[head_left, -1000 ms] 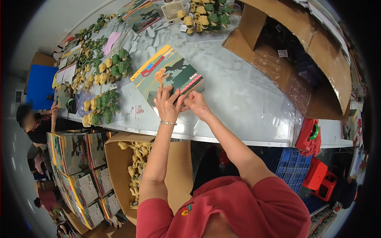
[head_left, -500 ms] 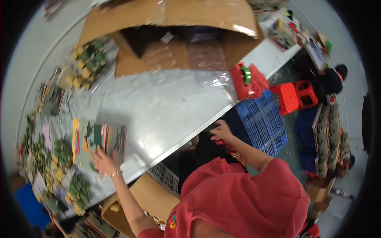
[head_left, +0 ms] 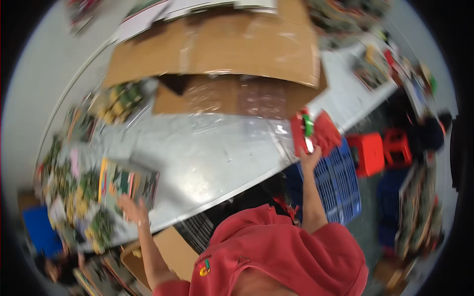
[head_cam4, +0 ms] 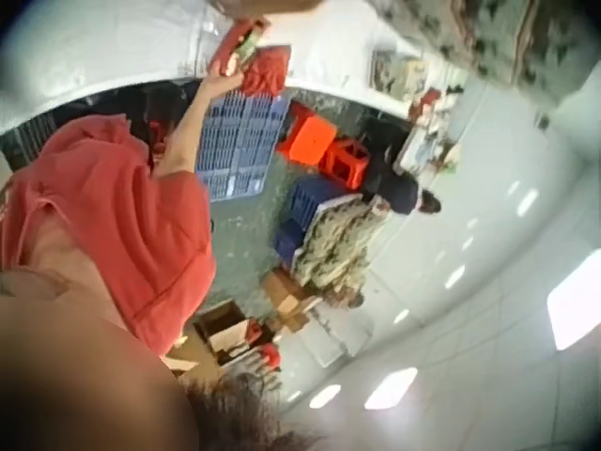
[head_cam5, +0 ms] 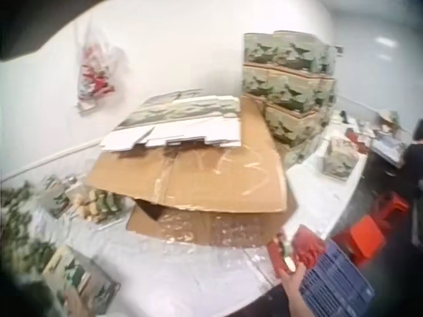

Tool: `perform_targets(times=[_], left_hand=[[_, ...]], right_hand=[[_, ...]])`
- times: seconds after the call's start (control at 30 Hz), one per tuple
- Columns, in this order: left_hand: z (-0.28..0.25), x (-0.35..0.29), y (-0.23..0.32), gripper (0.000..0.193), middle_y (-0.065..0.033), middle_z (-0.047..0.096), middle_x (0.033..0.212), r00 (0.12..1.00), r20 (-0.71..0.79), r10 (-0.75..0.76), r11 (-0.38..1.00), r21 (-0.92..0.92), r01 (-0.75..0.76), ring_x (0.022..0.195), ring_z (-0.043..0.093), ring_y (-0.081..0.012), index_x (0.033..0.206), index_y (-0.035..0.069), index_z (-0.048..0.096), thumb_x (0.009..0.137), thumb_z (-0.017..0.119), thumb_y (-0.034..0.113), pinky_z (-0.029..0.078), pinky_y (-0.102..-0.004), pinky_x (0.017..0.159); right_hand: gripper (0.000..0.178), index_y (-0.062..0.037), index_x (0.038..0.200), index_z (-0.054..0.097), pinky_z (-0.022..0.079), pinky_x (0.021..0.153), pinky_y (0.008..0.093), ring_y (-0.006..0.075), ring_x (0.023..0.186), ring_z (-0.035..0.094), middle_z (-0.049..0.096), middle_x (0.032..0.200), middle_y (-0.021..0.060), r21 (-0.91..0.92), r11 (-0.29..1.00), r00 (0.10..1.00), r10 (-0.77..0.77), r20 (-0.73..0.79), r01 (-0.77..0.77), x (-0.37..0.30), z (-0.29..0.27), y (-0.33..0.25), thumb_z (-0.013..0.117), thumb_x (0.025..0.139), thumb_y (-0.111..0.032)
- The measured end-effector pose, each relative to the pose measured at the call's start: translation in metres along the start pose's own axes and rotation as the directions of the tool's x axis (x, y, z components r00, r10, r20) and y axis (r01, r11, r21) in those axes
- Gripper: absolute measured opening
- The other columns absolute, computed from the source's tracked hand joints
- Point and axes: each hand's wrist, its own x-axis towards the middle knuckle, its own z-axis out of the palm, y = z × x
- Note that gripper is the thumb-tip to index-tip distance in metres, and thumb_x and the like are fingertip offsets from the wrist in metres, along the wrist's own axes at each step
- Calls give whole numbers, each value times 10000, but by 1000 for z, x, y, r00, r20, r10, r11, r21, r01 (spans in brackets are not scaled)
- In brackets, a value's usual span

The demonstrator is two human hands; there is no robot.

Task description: Folding product boxes and packing plastic dinosaur toys into them.

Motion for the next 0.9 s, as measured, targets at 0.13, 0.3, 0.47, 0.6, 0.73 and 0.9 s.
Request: perform_targets(times=[0.13, 0.3, 0.47, 0.6, 0.73, 0.9], left_hand=[[-14, 30, 29, 851, -263, 328, 1360, 996, 92, 2, 991, -136, 11, 1251, 314, -410, 1349, -51, 250, 739, 681, 357, 242, -484, 1045], [-42, -9, -8, 788, -249, 286, 1400, 859, -73, -506, 815, -367, 449, 1269, 323, -370, 1378, -33, 235, 816, 609, 374, 260, -427, 1046], [-47, -33, -14, 943, -134, 122, 1488, 208, 778, -593, -462, -541, 703, 1260, 290, -439, 1448, 225, 74, 754, 591, 601, 348, -572, 924], [-16, -35, -22, 907, -78, 5, 1503, 394, 874, -284, -664, -476, 577, 1127, 378, -563, 1414, 345, -99, 823, 567, 520, 397, -590, 868], [-7, -23, -33, 668, -101, 312, 1356, 492, 862, -120, -667, -437, 603, 1013, 540, -383, 1393, 196, 128, 895, 550, 335, 498, -439, 750], [-30, -15, -41, 562, -81, 488, 1217, 595, 766, -243, -628, -592, 506, 937, 601, -290, 1376, 186, 248, 900, 547, 203, 528, -383, 778]], right_hand=[[640, 63, 919, 553, 468, 653, 377, 259, 700, 549, 596, 832, 164, -89, 992, 994, 94, 62, -88, 48, 20, 40, 862, 536, -345], [483, -1, 1127, 470, 353, 394, 239, 75, 467, 434, 509, 654, 29, 300, 825, 818, 296, 494, -480, 25, -31, -13, 733, 743, -131], [289, -50, 1052, 555, 490, 476, 259, 160, 570, 601, 607, 831, 70, 35, 859, 201, 80, 976, -512, -33, -1, -138, 570, 863, -268], [610, -134, 1368, 340, 527, 715, 354, 240, 993, 571, 439, 1287, 124, 112, 830, -265, -298, 917, -546, -103, 88, -373, 560, 864, -397], [654, -163, 1402, 273, 521, 761, 365, 251, 1067, 517, 449, 1277, 122, 142, 912, -282, -262, 923, -384, -183, 138, -502, 537, 867, -430], [624, -169, 1400, 291, 491, 786, 317, 168, 1027, 515, 515, 1171, 49, 72, 887, -408, -280, 869, -456, -232, 153, -515, 543, 879, -402]])
